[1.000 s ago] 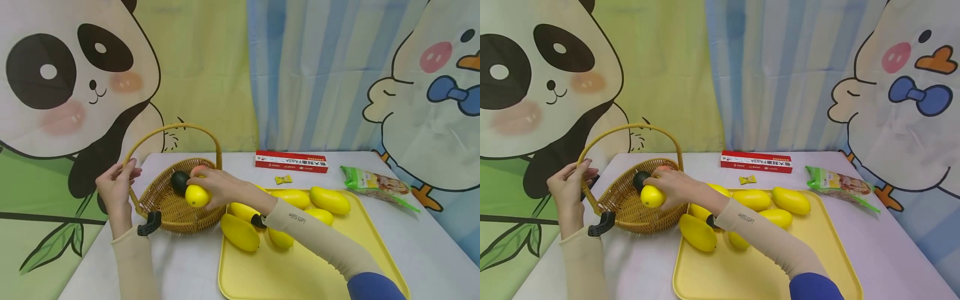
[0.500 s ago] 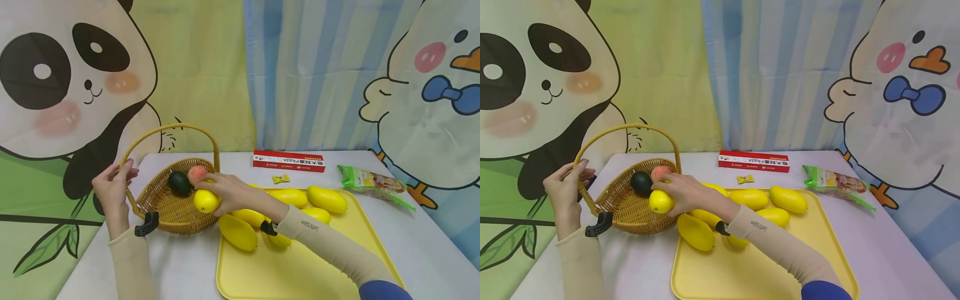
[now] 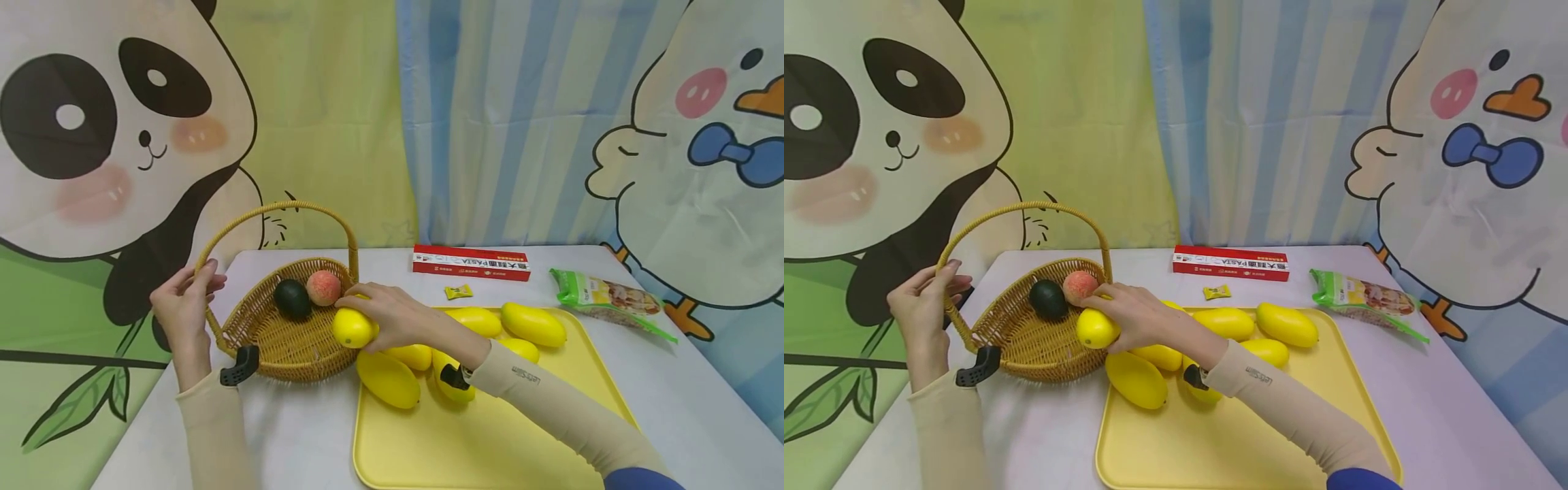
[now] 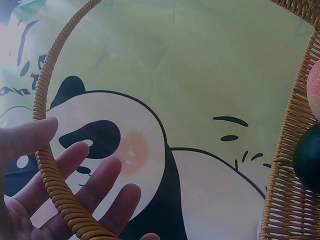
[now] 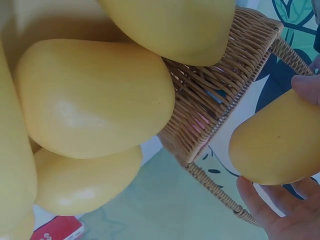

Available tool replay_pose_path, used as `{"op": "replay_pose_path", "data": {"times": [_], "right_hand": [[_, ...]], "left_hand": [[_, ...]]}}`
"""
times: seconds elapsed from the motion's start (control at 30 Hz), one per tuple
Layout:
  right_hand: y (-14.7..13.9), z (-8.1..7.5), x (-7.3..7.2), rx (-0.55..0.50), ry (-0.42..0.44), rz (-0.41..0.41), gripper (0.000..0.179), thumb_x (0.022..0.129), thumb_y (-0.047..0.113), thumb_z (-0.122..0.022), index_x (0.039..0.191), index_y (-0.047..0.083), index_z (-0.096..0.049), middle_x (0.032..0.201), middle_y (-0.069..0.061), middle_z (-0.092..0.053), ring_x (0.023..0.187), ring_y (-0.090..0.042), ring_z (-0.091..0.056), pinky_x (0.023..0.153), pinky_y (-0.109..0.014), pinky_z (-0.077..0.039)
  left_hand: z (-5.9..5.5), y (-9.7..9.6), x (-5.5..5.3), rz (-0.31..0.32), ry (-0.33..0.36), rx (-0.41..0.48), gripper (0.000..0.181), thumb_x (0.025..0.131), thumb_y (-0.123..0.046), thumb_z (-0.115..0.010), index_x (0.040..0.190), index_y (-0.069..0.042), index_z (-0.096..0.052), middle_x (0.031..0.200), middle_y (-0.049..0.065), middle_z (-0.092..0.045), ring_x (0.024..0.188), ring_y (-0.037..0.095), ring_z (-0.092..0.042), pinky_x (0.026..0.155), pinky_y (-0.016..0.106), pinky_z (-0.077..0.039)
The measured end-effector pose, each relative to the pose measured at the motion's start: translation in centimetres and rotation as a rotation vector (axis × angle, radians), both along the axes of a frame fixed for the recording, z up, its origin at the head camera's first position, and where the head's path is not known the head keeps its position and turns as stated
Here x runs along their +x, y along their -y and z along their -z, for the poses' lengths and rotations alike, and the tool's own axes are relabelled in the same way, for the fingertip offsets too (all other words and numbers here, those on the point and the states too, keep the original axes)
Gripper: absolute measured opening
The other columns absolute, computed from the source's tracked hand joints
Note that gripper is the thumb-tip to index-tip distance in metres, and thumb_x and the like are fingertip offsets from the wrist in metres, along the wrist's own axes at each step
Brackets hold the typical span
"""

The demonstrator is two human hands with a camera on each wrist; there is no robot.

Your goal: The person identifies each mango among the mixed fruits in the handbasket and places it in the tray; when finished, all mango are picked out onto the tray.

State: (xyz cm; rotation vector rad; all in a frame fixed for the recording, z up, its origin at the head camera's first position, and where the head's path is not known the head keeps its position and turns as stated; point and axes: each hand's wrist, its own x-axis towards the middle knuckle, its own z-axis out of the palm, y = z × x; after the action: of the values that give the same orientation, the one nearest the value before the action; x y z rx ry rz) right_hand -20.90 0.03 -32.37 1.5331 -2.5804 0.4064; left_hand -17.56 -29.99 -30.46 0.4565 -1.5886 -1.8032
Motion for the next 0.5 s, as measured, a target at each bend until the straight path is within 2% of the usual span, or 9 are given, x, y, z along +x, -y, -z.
{"op": "replay_pose_path", "data": {"times": [0.33, 0.5], "right_hand": [[-1.7, 0.4, 0.2, -0.011, -0.021, 0.027, 0.072, 0.068, 0.030, -0.084, 0.133, 0.018, -0.054, 0.133, -0.007, -0.052, 0.118, -0.023, -0.052, 0.088, -0.040, -0.051], [-2.9, 0.7, 0.2, -0.041, -0.038, 0.039, 0.068, 0.068, 0.030, -0.084, 0.130, 0.018, -0.057, 0.129, -0.006, -0.055, 0.114, -0.022, -0.055, 0.084, -0.039, -0.052]], "left_hand": [[0.0, 0.0, 0.0, 0.003, -0.004, 0.001, 0.019, 0.080, -0.026, -0.079, 0.092, -0.011, -0.076, 0.062, -0.007, -0.069, 0.056, 0.005, -0.065, 0.054, 0.015, -0.046], [0.0, 0.1, -0.1, 0.005, 0.008, 0.008, 0.018, 0.080, -0.026, -0.079, 0.091, -0.012, -0.076, 0.062, -0.007, -0.069, 0.057, 0.005, -0.065, 0.055, 0.015, -0.046]]}}
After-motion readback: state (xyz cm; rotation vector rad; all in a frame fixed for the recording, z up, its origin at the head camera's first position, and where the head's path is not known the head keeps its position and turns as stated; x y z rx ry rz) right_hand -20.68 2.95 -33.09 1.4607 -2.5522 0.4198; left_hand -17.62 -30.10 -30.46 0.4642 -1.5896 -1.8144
